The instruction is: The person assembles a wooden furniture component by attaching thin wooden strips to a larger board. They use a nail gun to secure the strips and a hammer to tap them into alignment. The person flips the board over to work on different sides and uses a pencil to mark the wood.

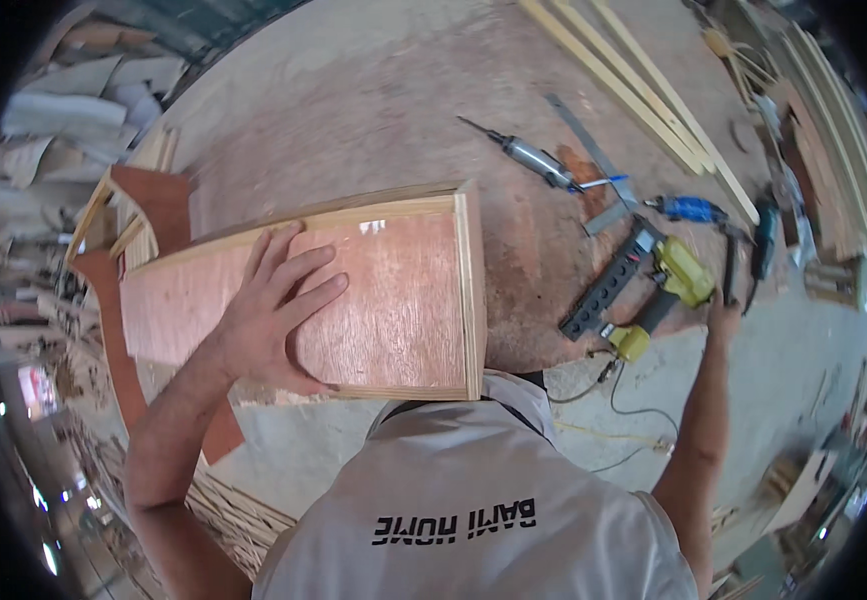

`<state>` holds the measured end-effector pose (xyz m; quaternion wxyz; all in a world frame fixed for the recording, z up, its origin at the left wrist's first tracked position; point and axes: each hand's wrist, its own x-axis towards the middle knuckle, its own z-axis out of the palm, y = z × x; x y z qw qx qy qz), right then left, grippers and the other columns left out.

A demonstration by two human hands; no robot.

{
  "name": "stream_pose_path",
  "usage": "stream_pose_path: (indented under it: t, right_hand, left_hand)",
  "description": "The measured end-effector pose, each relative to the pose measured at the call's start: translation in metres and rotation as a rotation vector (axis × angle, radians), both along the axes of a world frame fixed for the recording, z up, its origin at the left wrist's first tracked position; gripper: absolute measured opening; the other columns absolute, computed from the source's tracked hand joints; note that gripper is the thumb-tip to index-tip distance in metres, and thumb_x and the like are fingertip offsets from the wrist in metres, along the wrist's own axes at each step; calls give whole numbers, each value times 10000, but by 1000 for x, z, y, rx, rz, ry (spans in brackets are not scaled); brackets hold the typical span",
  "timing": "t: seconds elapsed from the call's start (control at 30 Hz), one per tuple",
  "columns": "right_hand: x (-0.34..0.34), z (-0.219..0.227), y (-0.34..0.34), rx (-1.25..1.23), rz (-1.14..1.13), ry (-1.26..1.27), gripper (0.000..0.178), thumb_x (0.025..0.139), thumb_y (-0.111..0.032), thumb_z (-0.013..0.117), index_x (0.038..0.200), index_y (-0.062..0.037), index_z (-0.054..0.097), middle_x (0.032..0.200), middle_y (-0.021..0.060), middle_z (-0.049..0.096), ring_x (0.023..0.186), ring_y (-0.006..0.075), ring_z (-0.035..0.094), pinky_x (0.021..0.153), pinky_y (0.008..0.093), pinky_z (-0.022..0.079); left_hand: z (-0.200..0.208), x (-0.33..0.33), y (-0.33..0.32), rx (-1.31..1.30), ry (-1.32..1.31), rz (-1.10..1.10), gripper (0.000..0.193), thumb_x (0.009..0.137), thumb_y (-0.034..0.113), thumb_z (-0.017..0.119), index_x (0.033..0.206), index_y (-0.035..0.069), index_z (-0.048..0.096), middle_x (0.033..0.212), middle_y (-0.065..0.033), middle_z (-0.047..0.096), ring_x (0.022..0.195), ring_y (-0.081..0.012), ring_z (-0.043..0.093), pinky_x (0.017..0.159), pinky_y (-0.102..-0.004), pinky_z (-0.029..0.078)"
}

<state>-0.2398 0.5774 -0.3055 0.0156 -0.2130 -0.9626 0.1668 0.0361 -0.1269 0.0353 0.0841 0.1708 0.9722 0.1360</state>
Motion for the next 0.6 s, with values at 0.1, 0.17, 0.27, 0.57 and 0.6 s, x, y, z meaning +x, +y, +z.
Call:
stream_pose_path:
  t: [0.1,0.17,0.27,0.57,0.6]
  right_hand:
    - [-5,-44,72,-178,61,4,649,939,-486,623,1252,83,616,1270,285,632,1191,402,608,988,431,479]
    - [-18,-57,76,-275,73,58,642,949,-475,613,1267,83,611,1282,271,634,1191,387,614,977,419,488]
    - [-22,-64,98,-55,82,47,676,904,-544,619,1283,15,608,1197,253,677,1134,376,648,951,436,505]
    - [-49,-3,90,-88,196,-164,454,856,-371,638,1001,57,680,792,164,670,732,313,650,659,437,504]
    - [-41,10,82,-168,167,-159,440,856,-371,643,955,56,678,722,130,644,650,273,627,598,420,490]
  left_hand:
    - [0,4,1,-31,-48,47,1110,492,672,869,1453,238,523,1565,-92,388,1472,-468,249,1181,-658,172]
    - [1,20,9,-39,-75,124,1035,531,673,856,1436,274,551,1586,-55,386,1493,-431,237,1195,-643,161]
    - [-11,37,11,26,8,161,857,602,628,839,1359,282,632,1568,-31,426,1493,-399,265,1202,-619,182]
    - [-60,110,74,370,562,738,738,734,438,857,1339,89,619,1506,-142,433,1437,-351,361,1162,-497,324]
    - [-69,117,92,445,715,822,736,766,406,850,1359,58,591,1513,-150,409,1434,-342,360,1158,-487,327]
